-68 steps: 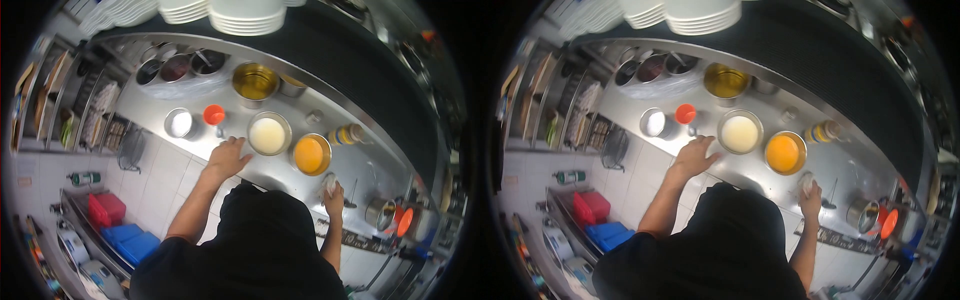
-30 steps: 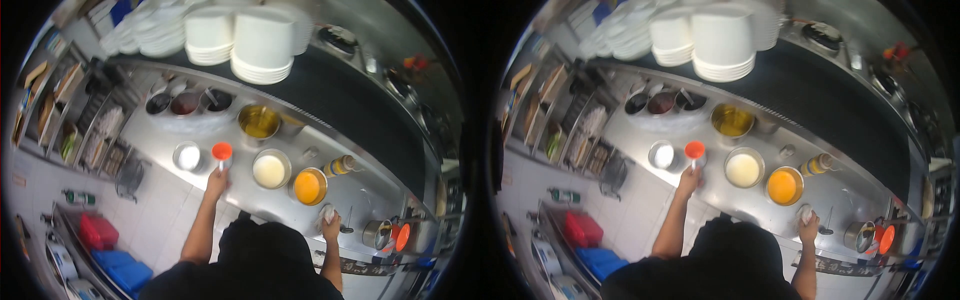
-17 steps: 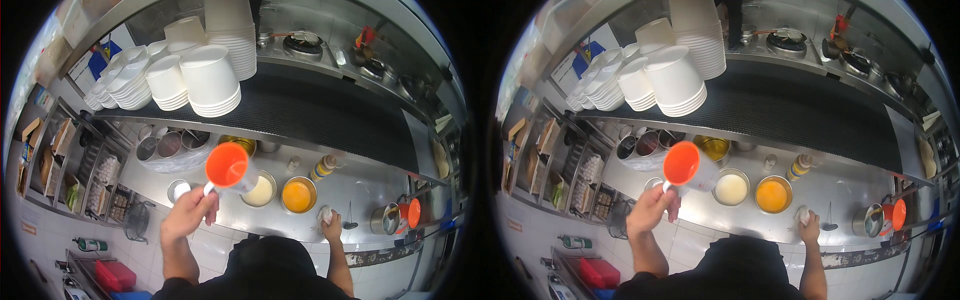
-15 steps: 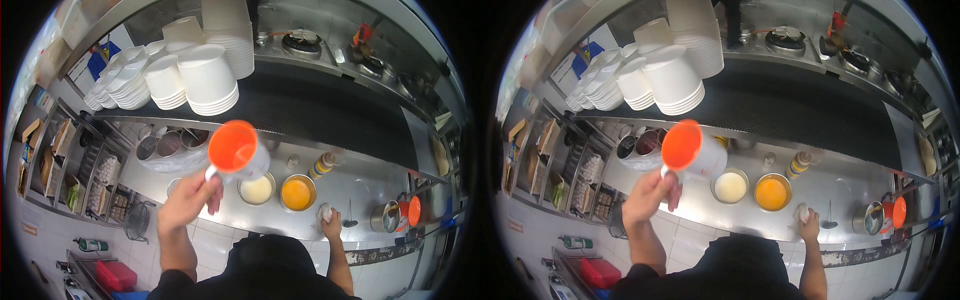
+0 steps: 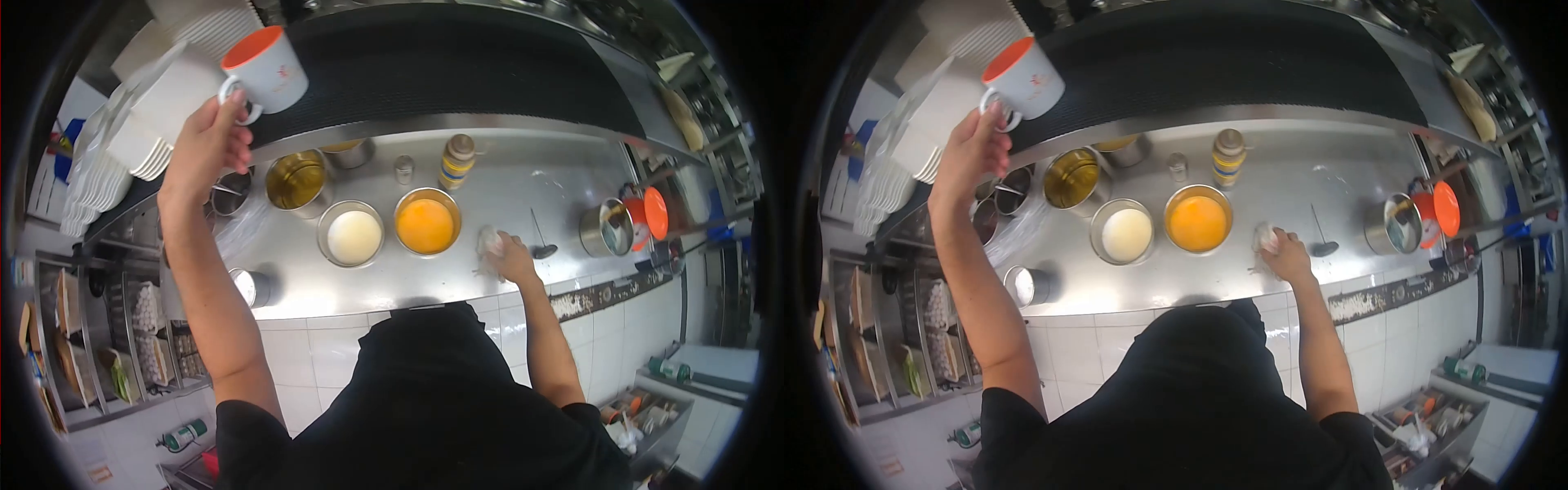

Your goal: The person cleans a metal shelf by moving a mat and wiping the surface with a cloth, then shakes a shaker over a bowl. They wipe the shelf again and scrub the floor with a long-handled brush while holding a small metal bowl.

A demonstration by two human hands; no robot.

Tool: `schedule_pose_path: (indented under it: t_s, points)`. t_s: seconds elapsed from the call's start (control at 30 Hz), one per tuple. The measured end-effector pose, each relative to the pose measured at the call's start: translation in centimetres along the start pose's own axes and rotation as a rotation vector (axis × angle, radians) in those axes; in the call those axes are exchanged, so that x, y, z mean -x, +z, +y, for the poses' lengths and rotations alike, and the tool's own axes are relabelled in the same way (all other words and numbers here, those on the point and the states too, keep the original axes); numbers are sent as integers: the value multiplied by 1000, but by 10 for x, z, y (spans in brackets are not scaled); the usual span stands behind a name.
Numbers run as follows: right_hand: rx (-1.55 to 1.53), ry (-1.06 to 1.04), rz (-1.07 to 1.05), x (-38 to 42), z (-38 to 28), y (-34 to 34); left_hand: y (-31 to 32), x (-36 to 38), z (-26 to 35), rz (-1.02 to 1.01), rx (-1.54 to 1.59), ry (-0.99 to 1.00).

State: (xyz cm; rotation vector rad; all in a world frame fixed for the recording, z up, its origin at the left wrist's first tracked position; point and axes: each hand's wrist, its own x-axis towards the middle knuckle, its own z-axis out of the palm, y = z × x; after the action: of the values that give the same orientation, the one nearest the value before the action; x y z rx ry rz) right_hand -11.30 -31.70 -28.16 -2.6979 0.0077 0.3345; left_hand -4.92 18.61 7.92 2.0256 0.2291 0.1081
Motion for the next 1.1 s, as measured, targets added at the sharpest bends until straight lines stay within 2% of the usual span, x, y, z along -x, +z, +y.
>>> schedule_pose_path:
  t_s: [0.1,0.2,0.27,0.3,0.4,0.5,0.57,0.6,0.67,0.73,0.77,0.87,0.97,1.07,1.1]
  points:
    - [178,-65,20,4,-21,-29,13,10,-2,82,-34,70]
    - [47,-22,202,-16,-6,-47,22,42,-6,309,-169,96]
    - [261,208,236,-38,12,-63,20,65,-20,371,-113,114]
    - [326,259,224,-46,24,-71,19,77,-30,402,-84,120]
    - [488,373,140,-43,51,-93,19,107,-69,280,-19,80]
    - [439,304,148,-46,60,-90,34,124,-106,148,10,-54]
    - [265,206,140,-40,38,-79,55,124,-127,39,-72,-108]
    - [175,164,137,-34,23,-74,70,120,-134,-24,-125,-99]
    - [-1,140,-63,-16,-19,-70,107,104,-143,-99,23,-186]
    - [183,-24,-4,3,-33,-38,159,68,-181,-56,-44,7]
    - [278,-111,27,6,-34,-22,183,45,-187,-96,-128,20]
    - [239,-44,116,-11,-6,15,261,-25,-217,-132,-384,112]
    - [2,17,225,-3,1,-1,292,-70,-209,-299,-510,-59]
    - [-199,-8,305,13,1,-37,314,-103,-258,-305,-396,0]
    - [-268,-30,332,20,3,-45,316,-105,-254,-327,-409,11]
